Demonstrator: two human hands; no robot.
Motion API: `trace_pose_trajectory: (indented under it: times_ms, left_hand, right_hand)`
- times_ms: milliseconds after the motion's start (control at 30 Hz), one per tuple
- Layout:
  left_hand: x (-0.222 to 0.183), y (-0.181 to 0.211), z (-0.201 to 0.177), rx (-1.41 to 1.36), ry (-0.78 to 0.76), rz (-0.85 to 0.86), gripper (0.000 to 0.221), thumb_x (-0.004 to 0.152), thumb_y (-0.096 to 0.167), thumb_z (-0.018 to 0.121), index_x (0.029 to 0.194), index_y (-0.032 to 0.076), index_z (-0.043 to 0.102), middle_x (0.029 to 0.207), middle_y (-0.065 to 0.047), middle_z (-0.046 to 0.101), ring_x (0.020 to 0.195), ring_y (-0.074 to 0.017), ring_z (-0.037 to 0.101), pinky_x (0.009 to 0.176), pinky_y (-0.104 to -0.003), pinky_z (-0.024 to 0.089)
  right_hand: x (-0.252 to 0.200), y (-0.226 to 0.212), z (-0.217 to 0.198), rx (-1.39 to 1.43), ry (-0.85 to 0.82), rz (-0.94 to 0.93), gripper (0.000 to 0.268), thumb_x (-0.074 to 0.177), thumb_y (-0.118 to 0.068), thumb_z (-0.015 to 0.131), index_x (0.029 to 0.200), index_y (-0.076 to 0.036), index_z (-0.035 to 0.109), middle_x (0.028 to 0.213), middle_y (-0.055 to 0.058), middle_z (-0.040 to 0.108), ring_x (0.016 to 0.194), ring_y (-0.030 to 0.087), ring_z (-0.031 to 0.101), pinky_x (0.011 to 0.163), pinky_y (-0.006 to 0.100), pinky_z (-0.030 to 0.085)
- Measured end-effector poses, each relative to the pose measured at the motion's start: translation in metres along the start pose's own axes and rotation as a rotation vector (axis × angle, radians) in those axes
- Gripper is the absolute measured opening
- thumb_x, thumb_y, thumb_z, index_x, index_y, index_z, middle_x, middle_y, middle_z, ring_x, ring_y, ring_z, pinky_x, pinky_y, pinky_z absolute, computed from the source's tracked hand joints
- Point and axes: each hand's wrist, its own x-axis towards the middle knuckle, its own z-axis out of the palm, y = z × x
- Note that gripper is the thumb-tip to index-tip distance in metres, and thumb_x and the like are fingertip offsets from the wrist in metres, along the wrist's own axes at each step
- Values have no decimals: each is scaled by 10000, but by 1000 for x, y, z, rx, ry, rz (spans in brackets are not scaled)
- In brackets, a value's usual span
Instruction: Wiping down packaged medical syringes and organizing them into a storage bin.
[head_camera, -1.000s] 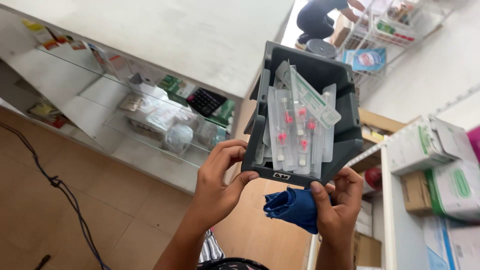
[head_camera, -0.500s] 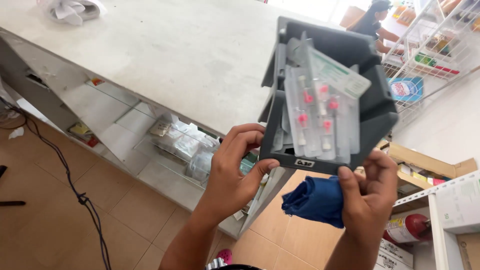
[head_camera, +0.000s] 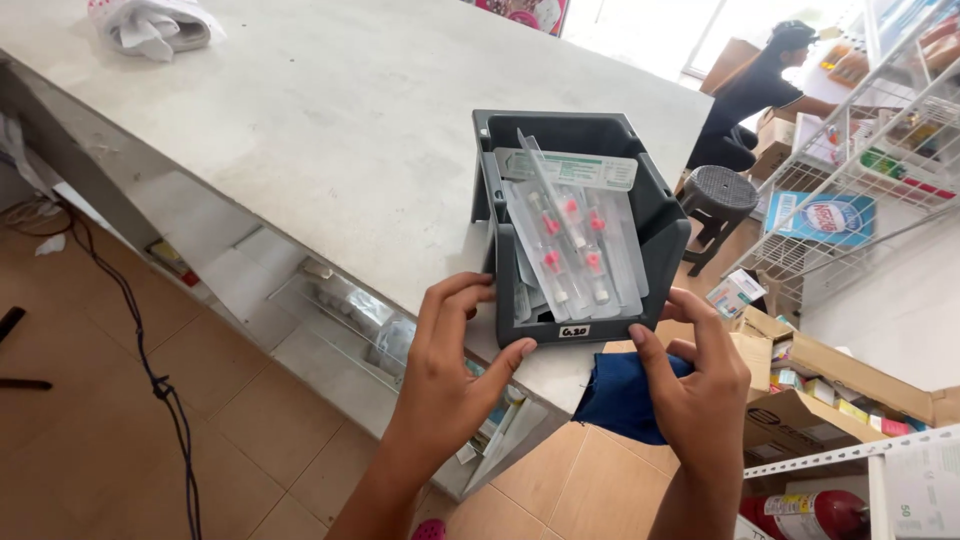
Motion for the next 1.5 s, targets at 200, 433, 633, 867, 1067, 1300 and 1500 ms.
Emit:
trace_pose_trajectory:
  times_ms: [200,433,633,867,1067,1300,1500]
  left_hand:
    - [-1,12,4,93,131,134,590,897,87,797,1396,24,487,1435,-204,448,1339,-367,519,1081,-454,485]
    - [11,23,10,173,125,216,527,916,107,801,1360,80,520,1451,-194,440,1360,-357,460,1095,-474,452]
    - [35,28,24,283,134,310,574,900,132,819,1385,115,513,1476,-205,378,1405,-418,370,1177,-536,367]
    - [43,9,36,53,151,88,643,962,28,726,1515,118,410,1581,-184,280,1487,-392,438,1153,-455,520]
    - [41,6,31,4,125,98,631,925,23,718,1479,131,436,1576,-191,272,1388,-353,477,1102,-443,525]
    - [37,-1,21,-140,78,134,616,933,36,720,1502,124,499,1566,-177,293,1284,-279,500,1139,-410,510]
    - [32,-3,23,-76,92,205,615,950,71,766,1506,127,507,1533,-154,311,1300,-265,490,1111,-353,498]
  right_hand:
    - [17,12,9,-176,7,-89,401,954,-148,755,1340,-81,670,998,84,675,729,173,613,620,342,504]
    - [27,0,12,-343,105,-207,413,959,-165,810,1339,-81,672,1058,86,636,791,187,603,642,333,487]
    - [39,-28,8,-269,15,-303,474,911,-202,856,1329,-97,659,1178,98,637,783,183,637,646,330,527]
    - [70,-48,18,-470,-82,-464,674,858,-433,834,1393,-82,622,1374,115,605,803,263,723,586,366,549]
    - [90,-62,29,-727,-216,-385,859,831,-661,728,1453,-94,557,1496,157,542,647,309,738,500,382,564]
    - [88,-53,31,-624,-327,-376,890,788,-596,733,1511,-130,505,1508,132,537,725,366,745,581,444,579]
    - [91,-62,27,-590,-409,-327,888,738,-515,754,1504,-147,497,1417,143,575,734,380,732,618,472,572]
